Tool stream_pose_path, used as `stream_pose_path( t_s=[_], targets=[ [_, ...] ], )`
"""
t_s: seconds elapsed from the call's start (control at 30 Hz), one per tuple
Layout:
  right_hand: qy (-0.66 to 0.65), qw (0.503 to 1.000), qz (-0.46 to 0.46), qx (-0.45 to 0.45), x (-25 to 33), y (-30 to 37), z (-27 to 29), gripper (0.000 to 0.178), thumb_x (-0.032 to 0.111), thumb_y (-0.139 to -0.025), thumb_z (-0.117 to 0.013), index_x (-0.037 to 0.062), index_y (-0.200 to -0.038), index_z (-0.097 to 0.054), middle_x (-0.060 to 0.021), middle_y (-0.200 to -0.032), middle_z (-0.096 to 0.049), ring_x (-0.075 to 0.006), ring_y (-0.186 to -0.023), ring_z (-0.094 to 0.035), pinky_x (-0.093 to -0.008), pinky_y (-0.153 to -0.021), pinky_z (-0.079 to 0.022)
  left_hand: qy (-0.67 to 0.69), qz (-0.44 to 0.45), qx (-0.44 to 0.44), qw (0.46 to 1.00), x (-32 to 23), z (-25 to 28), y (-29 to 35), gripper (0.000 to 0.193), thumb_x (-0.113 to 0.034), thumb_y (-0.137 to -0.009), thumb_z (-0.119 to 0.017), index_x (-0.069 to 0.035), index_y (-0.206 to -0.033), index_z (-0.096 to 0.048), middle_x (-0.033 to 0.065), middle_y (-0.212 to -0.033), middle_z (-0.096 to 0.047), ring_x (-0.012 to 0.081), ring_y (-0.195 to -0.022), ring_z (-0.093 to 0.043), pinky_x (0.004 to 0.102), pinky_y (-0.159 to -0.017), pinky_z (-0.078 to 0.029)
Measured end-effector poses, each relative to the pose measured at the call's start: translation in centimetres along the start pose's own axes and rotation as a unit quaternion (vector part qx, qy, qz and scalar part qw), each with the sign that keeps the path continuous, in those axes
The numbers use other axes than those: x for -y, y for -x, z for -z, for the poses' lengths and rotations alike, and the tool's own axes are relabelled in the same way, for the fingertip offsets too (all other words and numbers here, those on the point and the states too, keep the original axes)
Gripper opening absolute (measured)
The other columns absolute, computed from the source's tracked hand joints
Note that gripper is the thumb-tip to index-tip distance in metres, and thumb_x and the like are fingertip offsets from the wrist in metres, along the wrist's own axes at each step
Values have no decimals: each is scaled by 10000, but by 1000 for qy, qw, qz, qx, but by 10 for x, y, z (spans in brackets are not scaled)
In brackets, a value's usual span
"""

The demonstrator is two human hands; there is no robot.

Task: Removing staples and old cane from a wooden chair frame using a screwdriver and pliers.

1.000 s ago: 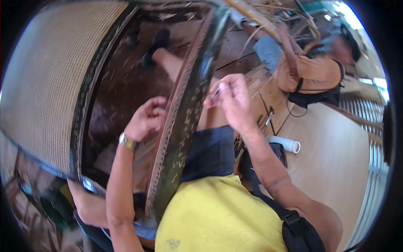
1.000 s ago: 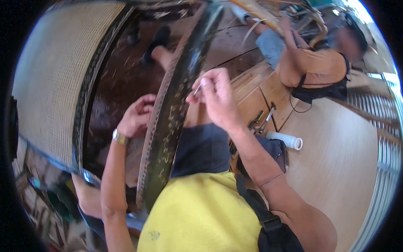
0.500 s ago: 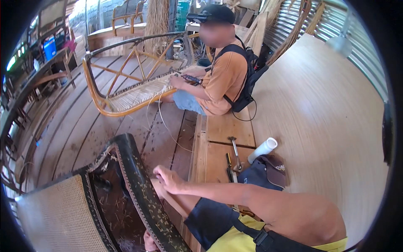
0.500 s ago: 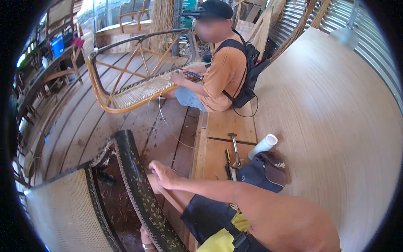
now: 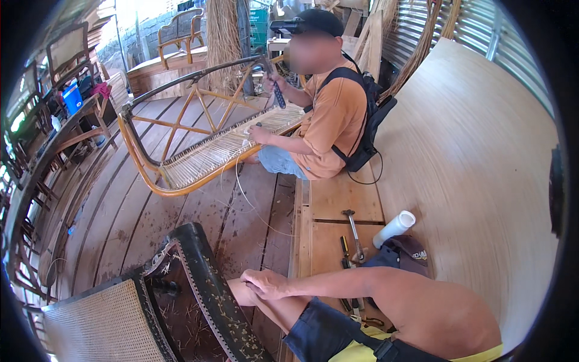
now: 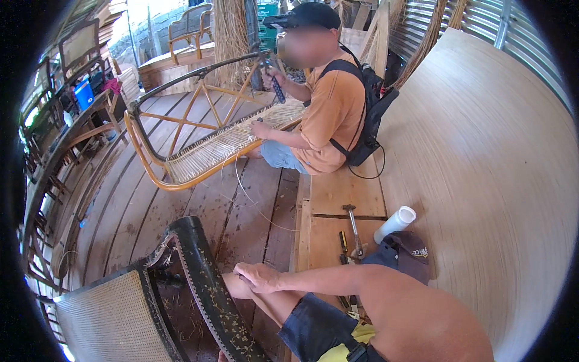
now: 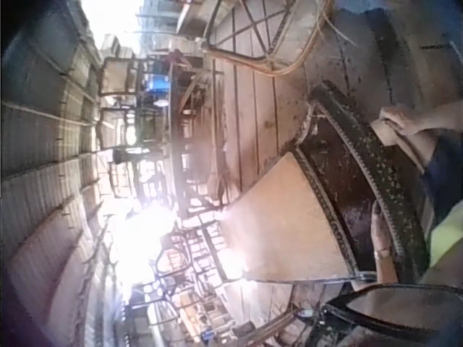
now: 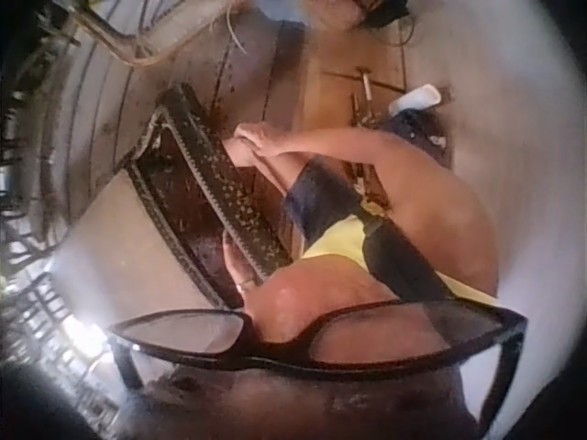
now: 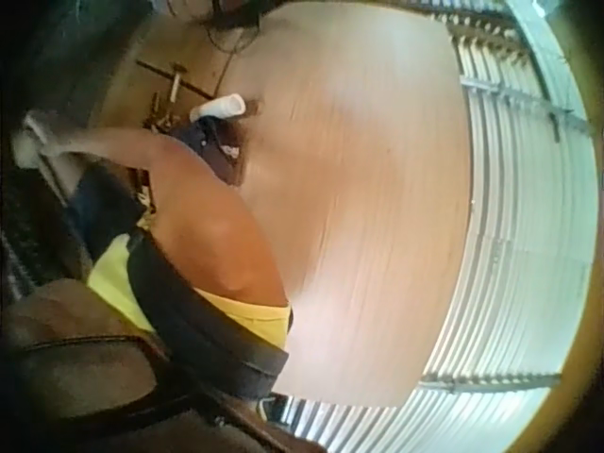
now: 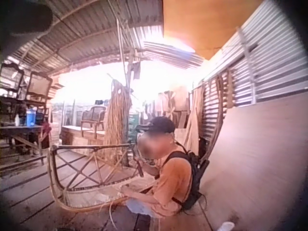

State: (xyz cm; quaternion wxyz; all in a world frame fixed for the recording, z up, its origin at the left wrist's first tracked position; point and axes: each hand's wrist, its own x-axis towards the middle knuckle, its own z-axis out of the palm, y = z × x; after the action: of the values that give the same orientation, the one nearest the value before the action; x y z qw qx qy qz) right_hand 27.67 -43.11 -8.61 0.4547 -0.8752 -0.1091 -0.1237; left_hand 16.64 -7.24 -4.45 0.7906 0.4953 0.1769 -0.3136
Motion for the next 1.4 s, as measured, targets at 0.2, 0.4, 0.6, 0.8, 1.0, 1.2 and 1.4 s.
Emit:
stream_pose_path(
  t_s=[0.2,0.4,0.6,0.8,1.0,1.2,1.4],
  targets=[
    [14,999,27,31,-9,-11,22,176,26,-970,-586,39,-1117,-488,-176,-952,-583,-405,-880,-641,-482,-742,-513,-160,-121,3,980,-6,-39,24,741,-206,-886,-785,-26,-1510,-428,143,-1402,-565,299,-1267,-549,442,-1061,-466],
    [-10,1000,13,16,-10,-9,13,147,22,-973,-581,37,-1091,-496,-171,-944,-577,-383,-873,-633,-463,-743,-512,-97,-86,6,992,-7,-41,21,890,-148,-808,-862,-23,-1540,-370,155,-1429,-535,309,-1263,-550,445,-1084,-448],
    [-24,999,19,-18,-9,-12,5,135,-4,-967,-571,30,-1071,-492,-172,-915,-567,-374,-839,-628,-457,-724,-500,-116,-96,-5,989,-9,-40,21,949,-148,-789,-876,-38,-1564,-339,155,-1447,-517,314,-1278,-543,453,-1087,-450],
    [-13,1000,21,-13,-6,-12,9,146,-21,-956,-566,31,-1070,-492,-173,-909,-568,-389,-844,-631,-465,-724,-503,-92,-76,35,992,-12,-36,16,987,-206,-773,-889,-36,-1570,-331,154,-1447,-514,318,-1290,-532,460,-1094,-441],
    [11,1000,17,-21,2,-10,13,158,-5,-951,-580,31,-1085,-503,-180,-919,-583,-407,-863,-642,-478,-725,-509,-92,-108,29,989,-3,-30,12,1025,-224,-761,-898,-31,-1578,-311,152,-1465,-501,319,-1308,-518,458,-1114,-423],
    [25,1000,4,-8,4,-8,6,182,1,-938,-601,28,-1092,-509,-181,-922,-587,-405,-850,-644,-480,-717,-515,-75,-118,28,990,7,-18,9,1020,-210,-766,-895,-31,-1583,-311,148,-1478,-494,312,-1321,-509,451,-1123,-416],
    [23,999,28,-18,0,-8,5,191,-1,-923,-616,24,-1083,-516,-183,-926,-589,-403,-855,-643,-482,-725,-517,-89,-100,20,991,5,-15,8,992,-221,-768,-901,-34,-1566,-342,146,-1457,-516,305,-1304,-524,442,-1103,-431]
  ],
)
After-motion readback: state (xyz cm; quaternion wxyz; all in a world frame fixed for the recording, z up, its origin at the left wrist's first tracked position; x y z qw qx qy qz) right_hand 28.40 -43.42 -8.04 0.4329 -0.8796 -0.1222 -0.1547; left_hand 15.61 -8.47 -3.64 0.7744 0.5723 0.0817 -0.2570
